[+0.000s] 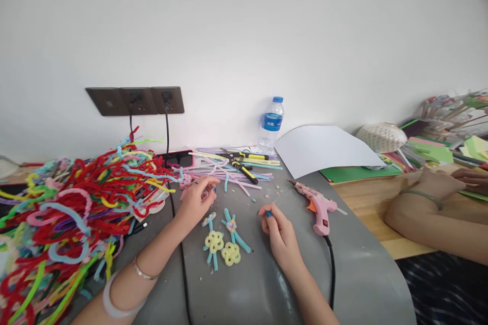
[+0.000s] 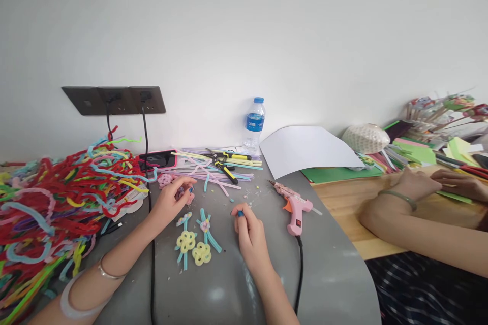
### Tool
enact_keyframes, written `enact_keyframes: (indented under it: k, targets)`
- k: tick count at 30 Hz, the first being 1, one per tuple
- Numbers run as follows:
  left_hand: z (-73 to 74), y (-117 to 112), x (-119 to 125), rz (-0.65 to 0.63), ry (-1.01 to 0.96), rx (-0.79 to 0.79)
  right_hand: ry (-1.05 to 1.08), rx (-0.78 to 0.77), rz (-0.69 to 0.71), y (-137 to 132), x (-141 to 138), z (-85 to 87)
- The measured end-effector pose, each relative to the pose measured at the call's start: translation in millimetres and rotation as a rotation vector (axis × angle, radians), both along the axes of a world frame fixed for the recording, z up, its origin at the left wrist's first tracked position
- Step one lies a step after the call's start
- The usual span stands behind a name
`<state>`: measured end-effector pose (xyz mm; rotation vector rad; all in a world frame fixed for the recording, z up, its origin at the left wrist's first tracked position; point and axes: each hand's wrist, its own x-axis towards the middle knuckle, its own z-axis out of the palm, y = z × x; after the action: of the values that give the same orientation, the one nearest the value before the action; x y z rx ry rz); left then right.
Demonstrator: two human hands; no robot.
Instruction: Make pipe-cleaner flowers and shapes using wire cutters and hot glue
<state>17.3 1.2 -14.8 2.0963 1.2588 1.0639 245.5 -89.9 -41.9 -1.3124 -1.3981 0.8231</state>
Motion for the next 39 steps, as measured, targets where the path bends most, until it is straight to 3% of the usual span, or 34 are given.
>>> enact_keyframes:
  k: [9, 18, 32, 39]
  targets:
    - [1.5, -0.9, 0.3, -0.022, -0.041, 0.006, -0.04, -0.068, 0.004, -1.4, -0.2, 0.3]
    - [1.7, -2.4, 2.5, -0.068, 0.009, 0.133, -0.058, -0.078, 0.002, 0.6, 0.3, -1.9]
    - [14.9, -8.7, 4.9, -0.087, 0.015, 0.225, -0.05, -0.088, 0.014, 0.6, 3.1, -4.8]
    - [26.7, -38.2, 0.5, -0.154, 0.102, 0.36, -0.069, -0.055, 0.01, 1.2, 1.4, -1.1]
